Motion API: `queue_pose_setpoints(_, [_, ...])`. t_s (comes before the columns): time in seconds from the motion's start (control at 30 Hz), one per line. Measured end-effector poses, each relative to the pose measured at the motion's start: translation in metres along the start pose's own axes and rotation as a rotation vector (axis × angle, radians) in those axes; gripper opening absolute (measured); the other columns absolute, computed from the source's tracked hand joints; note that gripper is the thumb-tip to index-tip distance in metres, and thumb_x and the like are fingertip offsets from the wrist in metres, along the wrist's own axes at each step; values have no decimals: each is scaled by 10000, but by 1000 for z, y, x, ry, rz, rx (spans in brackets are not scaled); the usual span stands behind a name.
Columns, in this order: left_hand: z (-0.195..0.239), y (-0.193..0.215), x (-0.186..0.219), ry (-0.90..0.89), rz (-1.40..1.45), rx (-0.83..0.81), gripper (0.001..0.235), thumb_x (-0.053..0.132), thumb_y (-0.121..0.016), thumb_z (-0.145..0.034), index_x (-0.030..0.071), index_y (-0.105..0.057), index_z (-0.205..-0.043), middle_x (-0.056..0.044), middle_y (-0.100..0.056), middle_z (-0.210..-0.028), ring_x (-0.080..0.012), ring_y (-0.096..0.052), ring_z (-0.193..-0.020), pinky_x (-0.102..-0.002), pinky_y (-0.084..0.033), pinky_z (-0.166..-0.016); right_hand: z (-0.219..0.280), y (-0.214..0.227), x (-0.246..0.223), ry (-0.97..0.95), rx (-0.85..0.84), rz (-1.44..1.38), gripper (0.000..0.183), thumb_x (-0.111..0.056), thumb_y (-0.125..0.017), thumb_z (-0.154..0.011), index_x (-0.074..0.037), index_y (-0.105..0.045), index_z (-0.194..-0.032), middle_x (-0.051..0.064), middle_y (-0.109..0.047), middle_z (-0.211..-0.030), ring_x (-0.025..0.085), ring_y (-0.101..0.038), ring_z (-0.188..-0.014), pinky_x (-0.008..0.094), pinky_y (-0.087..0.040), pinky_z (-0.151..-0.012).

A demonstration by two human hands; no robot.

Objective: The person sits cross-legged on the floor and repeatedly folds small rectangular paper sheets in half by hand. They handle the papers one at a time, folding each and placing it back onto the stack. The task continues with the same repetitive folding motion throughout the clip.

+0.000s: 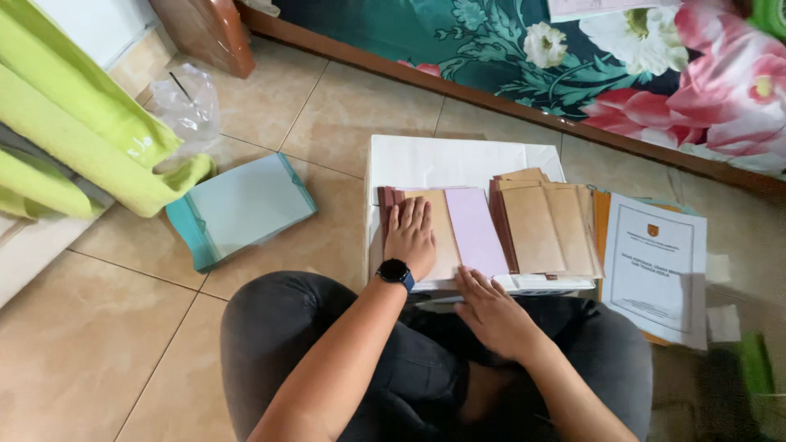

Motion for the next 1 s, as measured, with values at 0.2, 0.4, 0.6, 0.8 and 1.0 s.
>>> queue_pose_setpoints(0.2, [1,-21,-6,-137,-279,194,652,384,-452,-1004,140,-331,-1596,-90,-291,-1682,-286,-201,-1570,-542,-119,-1269,-74,-47,92,-472,51,-500,645,-623,-444,-1008,-217,-465,-1509,32,-742,-1200,241,-702,-1155,425,-580,-920])
queue_pose_setpoints(0.4, [11,68,9,-66,128,-94,645,337,-278,-1085,128,-58,-1653,-211,-33,-1709,-391,-30,-1582,-579,-96,-1248,-82,-26,76,-559,57,-855,654,-541,-608,-859,-114,-583,-1354,117,-773,-1038,304,-757,-959,448,-599,-797])
queue_pose_setpoints(0.6, [15,101,32,-178,183,169,781,477,-379,-1057,27,-118,-1639,-267,-170,-1675,-412,-133,-1572,-559,-152,-1242,-50,-24,180,-533,400,-817,393,-350,-644,-910,-73,-681,-1187,222,-718,-926,434,-705,-929,539,-524,-758])
queue_pose_setpoints(0.8, [24,54,36,-235,206,-110,726,564,-451,-975,122,-419,-1550,-195,-229,-1679,-395,-168,-1564,-613,-120,-1229,49,-35,328,-931,479,-316,445,-290,-704,-961,8,-693,-1292,219,-731,-1073,408,-709,-990,505,-585,-758])
queue_pose_setpoints(1.0, [18,49,32,-171,232,-225,759,618,-442,-927,226,-380,-1573,-144,-234,-1686,-331,-181,-1568,-584,-98,-1247,20,53,198,-1099,461,-43,628,-340,-686,-976,-8,-548,-1490,259,-537,-1340,420,-515,-1248,505,-470,-975])
Point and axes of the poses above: each hand's wrist, its own z-axis away from the middle knuckle, its own y-axis out of the back of the hand, x = y × z, the point moved 7 cm from there along -z, towards the middle knuckle
